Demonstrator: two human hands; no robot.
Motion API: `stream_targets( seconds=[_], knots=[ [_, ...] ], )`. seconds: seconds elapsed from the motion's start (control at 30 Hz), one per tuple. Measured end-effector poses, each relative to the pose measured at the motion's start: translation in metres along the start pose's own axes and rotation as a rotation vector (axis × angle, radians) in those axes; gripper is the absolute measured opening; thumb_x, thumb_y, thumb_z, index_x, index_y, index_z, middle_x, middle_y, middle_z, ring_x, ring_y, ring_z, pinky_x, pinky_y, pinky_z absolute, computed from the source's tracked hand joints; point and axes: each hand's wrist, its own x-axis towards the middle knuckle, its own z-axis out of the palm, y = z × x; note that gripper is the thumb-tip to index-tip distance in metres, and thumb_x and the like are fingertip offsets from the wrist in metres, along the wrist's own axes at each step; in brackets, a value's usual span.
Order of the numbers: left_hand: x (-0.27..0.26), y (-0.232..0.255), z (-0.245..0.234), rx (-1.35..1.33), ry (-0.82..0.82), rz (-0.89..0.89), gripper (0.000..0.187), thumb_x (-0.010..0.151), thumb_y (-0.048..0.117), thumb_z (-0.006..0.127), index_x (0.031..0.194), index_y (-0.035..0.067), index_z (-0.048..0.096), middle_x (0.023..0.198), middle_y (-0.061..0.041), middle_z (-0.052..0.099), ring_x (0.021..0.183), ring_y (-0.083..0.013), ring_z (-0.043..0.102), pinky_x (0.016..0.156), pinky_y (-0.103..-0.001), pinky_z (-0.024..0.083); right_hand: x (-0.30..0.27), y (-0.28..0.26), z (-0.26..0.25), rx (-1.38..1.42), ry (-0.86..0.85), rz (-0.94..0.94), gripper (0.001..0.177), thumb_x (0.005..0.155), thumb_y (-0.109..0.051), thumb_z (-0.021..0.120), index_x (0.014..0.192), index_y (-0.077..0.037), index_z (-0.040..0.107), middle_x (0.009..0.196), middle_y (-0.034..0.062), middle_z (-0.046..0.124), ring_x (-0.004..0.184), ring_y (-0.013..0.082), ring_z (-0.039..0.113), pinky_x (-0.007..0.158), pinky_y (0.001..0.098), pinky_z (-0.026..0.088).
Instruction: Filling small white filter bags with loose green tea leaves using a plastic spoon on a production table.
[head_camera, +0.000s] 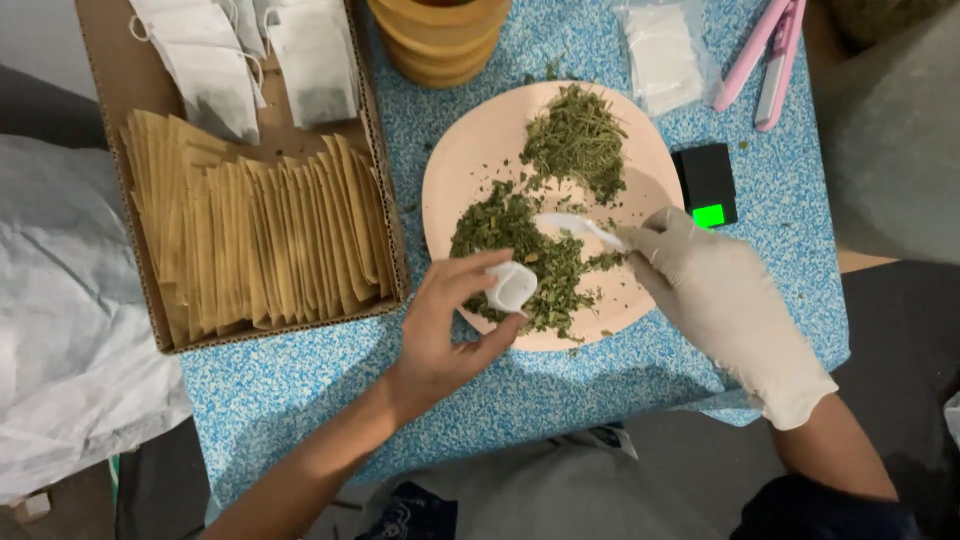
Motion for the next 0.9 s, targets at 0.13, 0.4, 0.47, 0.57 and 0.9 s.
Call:
stream_targets(
  seconds=[0.13, 0.4, 0.47, 0.57, 0.9],
  knots=[
    [0.028, 0.028, -0.003, -0.036, -0.007, -0.074, 0.044, 0.097, 0.007, 0.086, 0.132, 0.004, 0.06, 0.138, -0.019, 0.072, 0.118, -0.0402, 0.074, 0.092, -0.051, 0.065, -0.01, 0.007, -0.019, -0.037, 0.028, -0.003, 0.015, 0.106, -0.014, 0.073, 0.114, -0.012, 0.085, 0.103, 0.0054, 0.08, 0.079, 0.0275, 0.081, 0.072, 0.0383, 0.065],
    [0.045, 0.029, -0.002, -0.083, -0.112, -0.258, 0.051, 0.105, 0.021, 0.082, 0.146, 0.011, 0.053, 0.15, -0.014, 0.066, 0.143, -0.0325, 0.067, 0.124, -0.046, 0.056, -0.006, 0.02, -0.006, 0.13, -0.06, -0.059, 0.026, 0.103, -0.01, 0.07, 0.125, -0.013, 0.084, 0.102, 0.0071, 0.083, 0.081, 0.0275, 0.078, 0.069, 0.0439, 0.065],
    [0.048, 0.011, 0.012, -0.064, -0.046, -0.14, 0.049, 0.102, 0.015, 0.085, 0.14, 0.008, 0.055, 0.145, -0.014, 0.068, 0.132, -0.033, 0.069, 0.11, -0.045, 0.059, 0.004, 0.019, 0.007, 0.146, -0.039, -0.063, 0.019, 0.102, -0.013, 0.07, 0.115, -0.011, 0.085, 0.104, 0.0088, 0.083, 0.085, 0.0326, 0.079, 0.073, 0.0448, 0.065],
    [0.032, -0.012, 0.025, -0.037, 0.033, -0.01, 0.047, 0.098, 0.01, 0.088, 0.135, 0.005, 0.058, 0.139, -0.014, 0.07, 0.12, -0.0334, 0.072, 0.097, -0.046, 0.062, 0.012, 0.029, 0.034, 0.203, -0.016, -0.085, 0.016, 0.1, -0.018, 0.071, 0.106, -0.011, 0.084, 0.11, 0.0097, 0.081, 0.091, 0.0387, 0.077, 0.075, 0.0491, 0.064],
    [0.011, -0.038, 0.021, 0.026, 0.026, 0.129, 0.046, 0.095, 0.013, 0.089, 0.13, 0.001, 0.063, 0.134, -0.018, 0.074, 0.114, -0.0376, 0.073, 0.093, -0.049, 0.063, 0.052, 0.059, 0.031, 0.152, 0.179, -0.239, 0.02, 0.095, -0.035, 0.085, 0.096, -0.015, 0.085, 0.097, 0.0079, 0.079, 0.09, 0.0346, 0.077, 0.09, 0.0478, 0.061]
  ],
)
